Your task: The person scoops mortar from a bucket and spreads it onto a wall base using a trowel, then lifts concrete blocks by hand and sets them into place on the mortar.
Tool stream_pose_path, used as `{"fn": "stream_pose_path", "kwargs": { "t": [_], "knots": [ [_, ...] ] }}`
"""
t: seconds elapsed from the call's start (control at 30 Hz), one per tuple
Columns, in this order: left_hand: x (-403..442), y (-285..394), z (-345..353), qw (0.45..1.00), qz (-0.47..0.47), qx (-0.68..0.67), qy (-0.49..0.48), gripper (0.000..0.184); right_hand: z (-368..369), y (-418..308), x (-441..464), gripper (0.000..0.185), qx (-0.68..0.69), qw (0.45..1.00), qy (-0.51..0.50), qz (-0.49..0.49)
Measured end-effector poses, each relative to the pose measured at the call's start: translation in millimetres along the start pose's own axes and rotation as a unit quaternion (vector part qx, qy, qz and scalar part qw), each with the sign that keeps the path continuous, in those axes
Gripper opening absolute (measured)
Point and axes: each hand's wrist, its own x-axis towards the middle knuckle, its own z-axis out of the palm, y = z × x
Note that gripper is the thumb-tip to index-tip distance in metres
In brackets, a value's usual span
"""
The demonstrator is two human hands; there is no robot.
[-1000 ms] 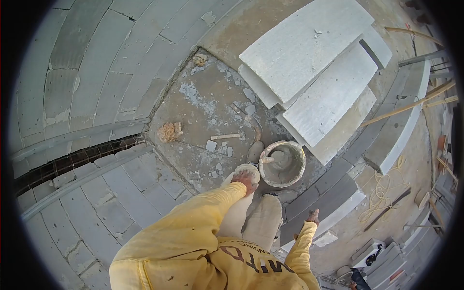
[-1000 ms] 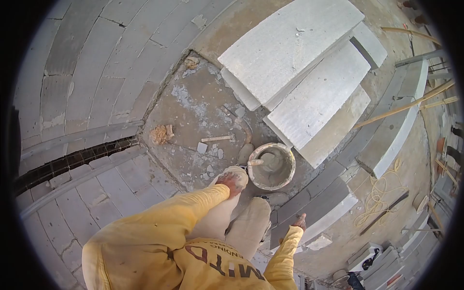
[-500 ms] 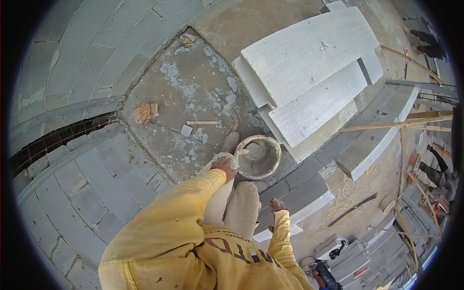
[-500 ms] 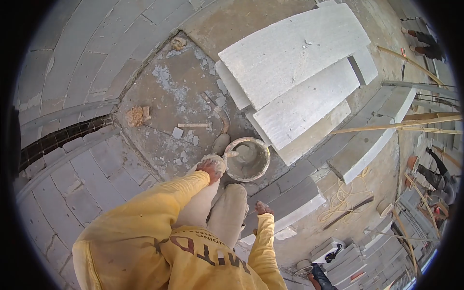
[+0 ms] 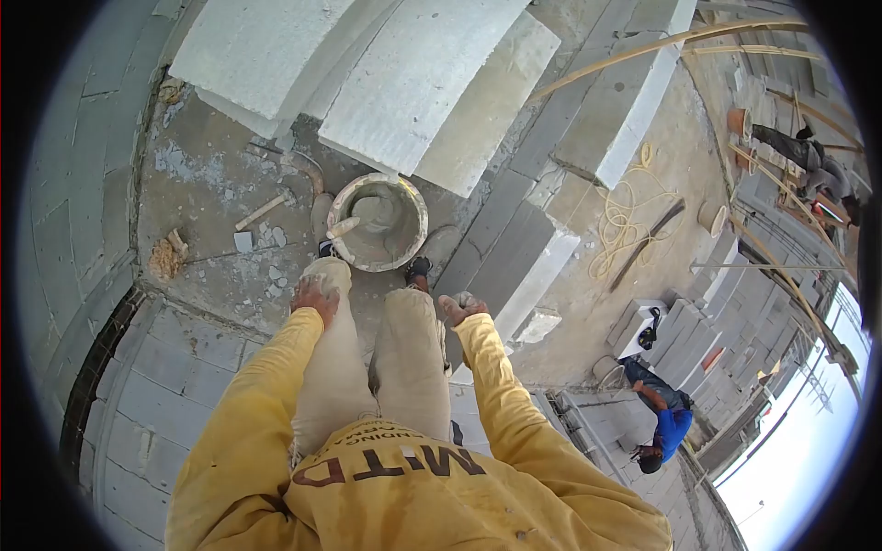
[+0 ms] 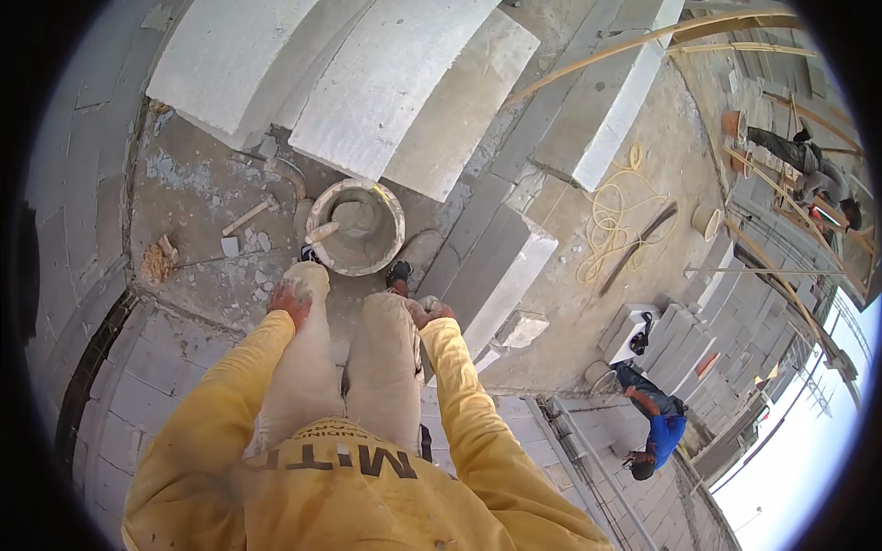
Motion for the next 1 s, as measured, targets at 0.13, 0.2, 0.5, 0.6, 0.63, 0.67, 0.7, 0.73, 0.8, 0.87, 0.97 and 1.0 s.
{"fn": "stream_pose_path", "kwargs": {
  "t": [0.13, 0.2, 0.5, 0.6, 0.63, 0.67, 0.7, 0.73, 0.8, 0.87, 0.97, 1.0],
  "knots": [
    [-11, 34, 23, 0.998, -0.003, 0.067, -0.001, 0.072, -35, 34, -19, 0.042, 0.321, 0.945, 0.064, -0.022],
    [-11, 56, 38, 0.996, 0.029, 0.084, 0.009, 0.073, -46, 75, -17, 0.037, 0.427, 0.887, 0.167, -0.046],
    [-1, 273, 167, 0.957, 0.056, -0.258, -0.117, 0.079, -1, 353, 98, 0.054, 0.445, 0.859, 0.246, 0.060],
    [1, 296, 206, 0.960, 0.035, -0.223, -0.167, 0.080, 43, 379, 116, 0.066, 0.382, 0.904, 0.150, 0.119],
    [-1, 301, 215, 0.962, 0.033, -0.201, -0.182, 0.080, 58, 390, 119, 0.070, 0.360, 0.915, 0.108, 0.145],
    [-3, 305, 222, 0.983, 0.009, -0.107, -0.149, 0.082, 75, 398, 121, 0.075, 0.336, 0.924, 0.065, 0.170],
    [-13, 320, 214, 0.979, 0.002, -0.132, -0.153, 0.084, 101, 394, 127, 0.073, 0.401, 0.900, 0.089, 0.145],
    [-30, 345, 193, 0.975, -0.006, -0.159, -0.156, 0.086, 130, 380, 134, 0.071, 0.461, 0.872, 0.113, 0.118],
    [-34, 361, 198, 0.972, -0.008, -0.166, -0.164, 0.087, 153, 369, 139, 0.071, 0.505, 0.846, 0.123, 0.120],
    [-30, 361, 215, 0.971, -0.011, -0.167, -0.170, 0.088, 142, 356, 141, 0.074, 0.476, 0.856, 0.092, 0.179],
    [-26, 350, 241, 0.970, -0.019, -0.168, -0.175, 0.089, 110, 334, 136, 0.080, 0.420, 0.867, 0.040, 0.266],
    [-27, 348, 247, 0.969, -0.022, -0.169, -0.177, 0.089, 104, 329, 135, 0.082, 0.398, 0.869, 0.023, 0.294]
  ]
}}
